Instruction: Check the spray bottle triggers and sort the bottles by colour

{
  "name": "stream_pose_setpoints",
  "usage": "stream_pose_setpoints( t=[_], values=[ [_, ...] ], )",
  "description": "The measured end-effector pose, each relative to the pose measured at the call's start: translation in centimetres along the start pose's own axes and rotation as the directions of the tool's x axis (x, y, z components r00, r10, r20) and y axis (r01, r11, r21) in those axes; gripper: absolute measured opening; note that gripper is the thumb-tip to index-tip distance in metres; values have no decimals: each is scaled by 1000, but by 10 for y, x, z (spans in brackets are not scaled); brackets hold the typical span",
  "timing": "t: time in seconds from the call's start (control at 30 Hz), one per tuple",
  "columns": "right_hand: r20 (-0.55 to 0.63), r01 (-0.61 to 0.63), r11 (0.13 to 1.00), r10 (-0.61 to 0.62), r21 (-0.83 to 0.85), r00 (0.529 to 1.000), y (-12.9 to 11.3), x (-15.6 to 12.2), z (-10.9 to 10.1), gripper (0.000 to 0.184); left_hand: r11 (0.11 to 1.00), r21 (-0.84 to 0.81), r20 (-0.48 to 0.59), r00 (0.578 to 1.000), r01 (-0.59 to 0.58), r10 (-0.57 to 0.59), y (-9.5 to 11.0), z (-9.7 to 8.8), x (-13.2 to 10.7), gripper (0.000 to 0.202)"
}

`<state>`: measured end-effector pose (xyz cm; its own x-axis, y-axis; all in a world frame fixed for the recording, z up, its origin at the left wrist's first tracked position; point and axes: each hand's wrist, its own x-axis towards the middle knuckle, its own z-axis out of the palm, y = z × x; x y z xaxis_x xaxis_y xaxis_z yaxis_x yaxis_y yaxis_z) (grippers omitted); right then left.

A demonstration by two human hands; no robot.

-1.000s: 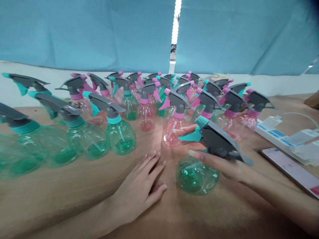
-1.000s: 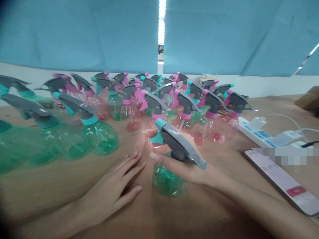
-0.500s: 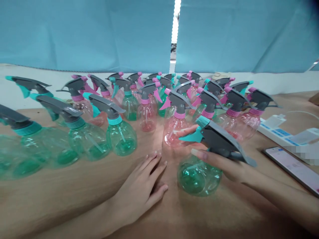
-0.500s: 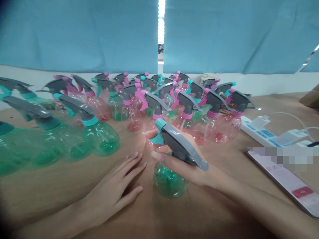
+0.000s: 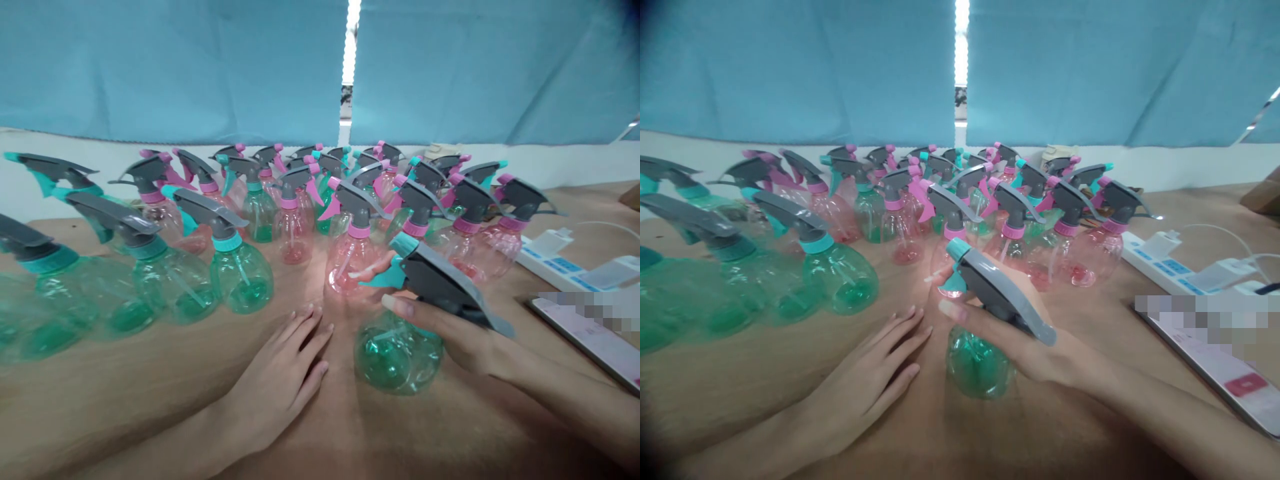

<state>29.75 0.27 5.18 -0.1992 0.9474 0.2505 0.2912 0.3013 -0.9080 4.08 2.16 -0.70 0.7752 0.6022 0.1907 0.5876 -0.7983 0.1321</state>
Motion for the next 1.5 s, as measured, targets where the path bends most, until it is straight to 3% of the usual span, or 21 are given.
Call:
stream_pose_setpoints(
  t=[0.17, 0.3, 0.4, 0.53, 0.73, 0.93, 1.5],
  values=[
    [-57, -40, 999, 41, 11, 998, -4, 1, 1, 13, 1000, 11, -10, 1000, -14, 14, 0, 1, 0, 41],
    [-121, -74, 991, 60, -111, 991, -6, -1, -3, 23, 1000, 21, 10, 1000, -13, 13, 0, -1, 1, 42],
    [-84, -66, 982, 51, -178, 995, 3, -3, -10, 22, 1000, 17, 25, 1000, -8, 8, 1, -2, 2, 41],
    [-33, 26, 989, -31, -145, 999, 12, -1, -12, 16, 1000, 15, 5, 1000, -12, 12, 1, -2, 1, 41],
    [72, 112, 994, -111, -13, 991, -7, 13, 1, 20, 1000, 9, -2, 1000, 9, -9, 1, -1, 1, 41],
    [78, 176, 984, -174, -19, 982, -19, 17, 4, 24, 1000, 14, -2, 1000, 10, -10, 1, -1, 1, 42],
    [86, 174, 985, -171, -25, 982, -14, 16, 3, 10, 1000, 15, -7, 1000, -2, 2, 2, -2, 2, 41]
  ],
)
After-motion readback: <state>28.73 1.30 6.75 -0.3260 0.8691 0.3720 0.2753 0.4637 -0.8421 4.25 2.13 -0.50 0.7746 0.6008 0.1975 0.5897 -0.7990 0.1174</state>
